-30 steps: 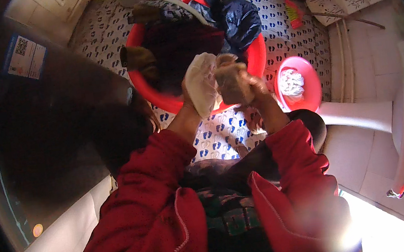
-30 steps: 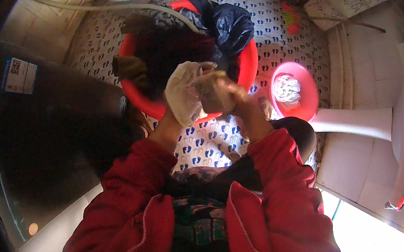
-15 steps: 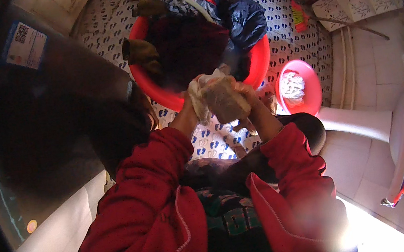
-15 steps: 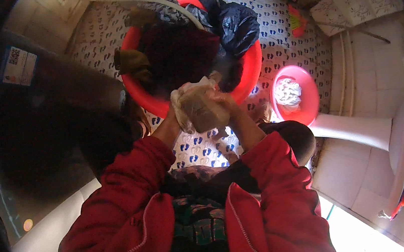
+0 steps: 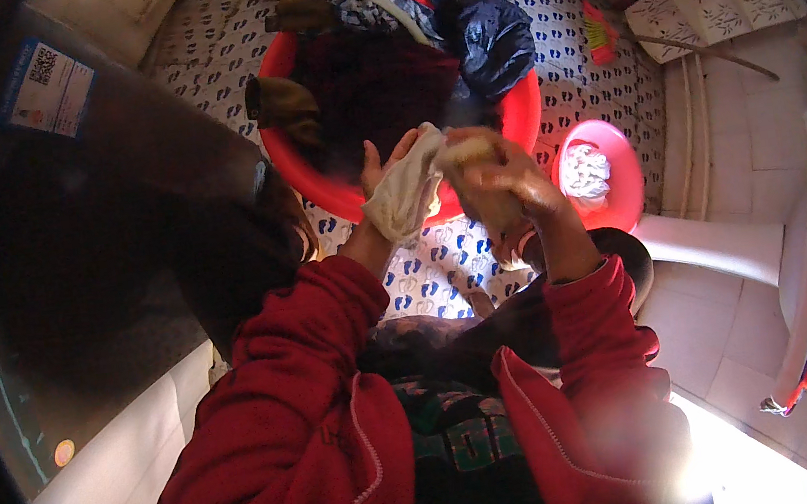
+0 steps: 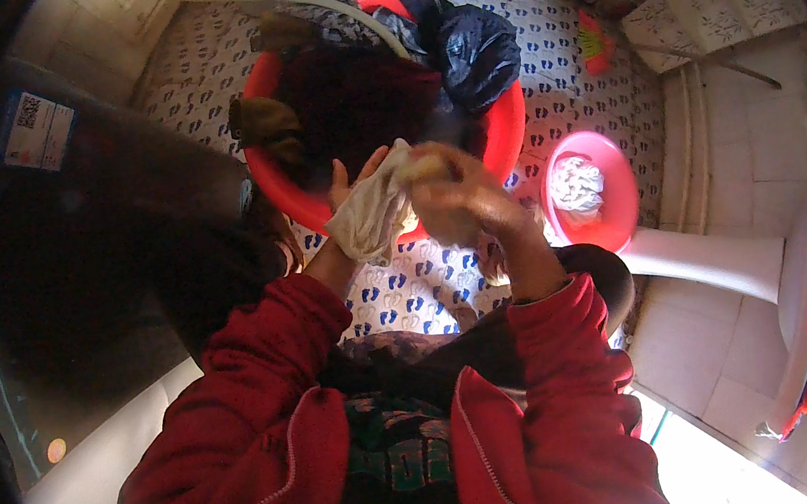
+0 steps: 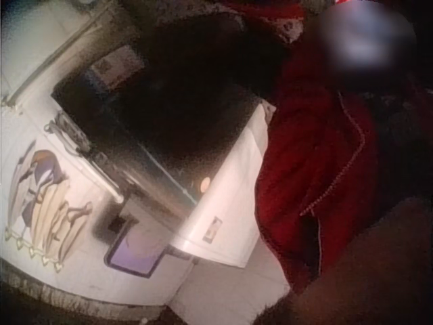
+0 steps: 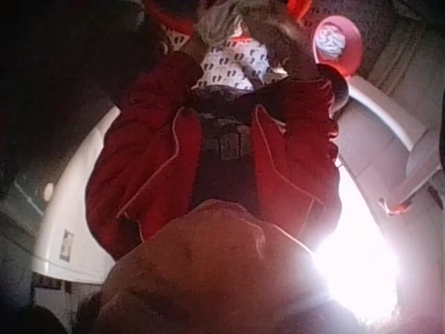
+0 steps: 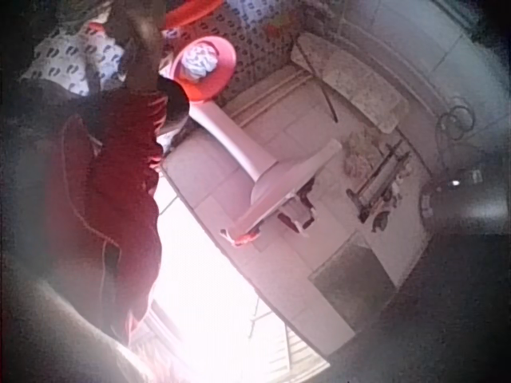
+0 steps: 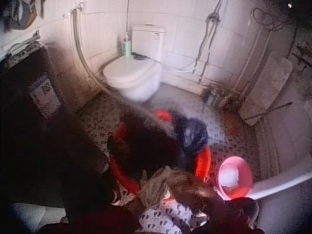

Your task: The person washes clothes by hand in a red basin filled with soapy water. They scrub and rinse a white garment, wring it out, and place it into a smaller pink basin nearby.

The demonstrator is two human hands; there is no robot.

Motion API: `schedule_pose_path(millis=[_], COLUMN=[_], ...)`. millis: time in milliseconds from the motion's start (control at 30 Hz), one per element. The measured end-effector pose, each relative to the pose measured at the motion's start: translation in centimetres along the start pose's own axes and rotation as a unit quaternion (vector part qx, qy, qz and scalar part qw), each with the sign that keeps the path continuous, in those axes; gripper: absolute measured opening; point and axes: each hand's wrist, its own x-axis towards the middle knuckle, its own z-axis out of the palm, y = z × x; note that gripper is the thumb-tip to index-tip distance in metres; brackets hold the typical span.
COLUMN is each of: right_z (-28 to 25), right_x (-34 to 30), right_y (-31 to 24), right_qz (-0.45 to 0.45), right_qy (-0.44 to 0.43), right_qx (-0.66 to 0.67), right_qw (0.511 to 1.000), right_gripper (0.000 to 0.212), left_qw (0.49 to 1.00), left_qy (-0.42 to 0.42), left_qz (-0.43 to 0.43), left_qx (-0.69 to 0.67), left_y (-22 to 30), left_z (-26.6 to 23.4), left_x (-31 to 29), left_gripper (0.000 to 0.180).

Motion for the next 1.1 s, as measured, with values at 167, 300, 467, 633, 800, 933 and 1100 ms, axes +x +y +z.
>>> schedule_pose_path(millis=[167, 300, 467, 633, 800, 933, 1100], right_z=[3.7, 2.5, -0.1, 7.5, 2.6, 1.1, 9.0], right_x=[3.1, 5.0, 7.1, 6.3, 6.2, 5.7, 2.5], right_y=[5.4, 8.3, 7.9, 9.9, 7.8, 8.1, 8.0], right_qz=[-0.227, -0.261, -0.148, -0.196, -0.174, -0.155, -0.289], right_qy=[0.175, 0.247, 0.34, 0.194, 0.312, 0.312, 0.196], right_qx=[-0.429, -0.48, -0.39, -0.46, -0.423, -0.328, -0.395], right_qw=[0.857, 0.8, 0.843, 0.844, 0.833, 0.878, 0.85], right_gripper=[0.075, 0.073, 0.068, 0.072, 0.075, 0.076, 0.07], left_qw=[0.999, 0.998, 0.992, 0.993, 0.995, 0.991, 0.983], left_qy=[0.021, -0.012, -0.006, 0.105, 0.015, 0.037, 0.118], left_qz=[-0.001, -0.043, -0.063, 0.013, -0.056, -0.042, 0.011], left_qx=[0.036, 0.036, 0.113, 0.058, 0.086, 0.12, 0.14], left_y=[-0.8, -0.6, -1.4, -0.3, -0.3, -1.0, 0.2], left_z=[1.8, 3.1, 6.3, 4.1, 3.8, 4.7, 3.4], left_x=[0.4, -0.4, -0.4, -0.8, 0.3, 0.2, -0.3], left_gripper=[0.104, 0.1, 0.106, 0.097, 0.106, 0.106, 0.109])
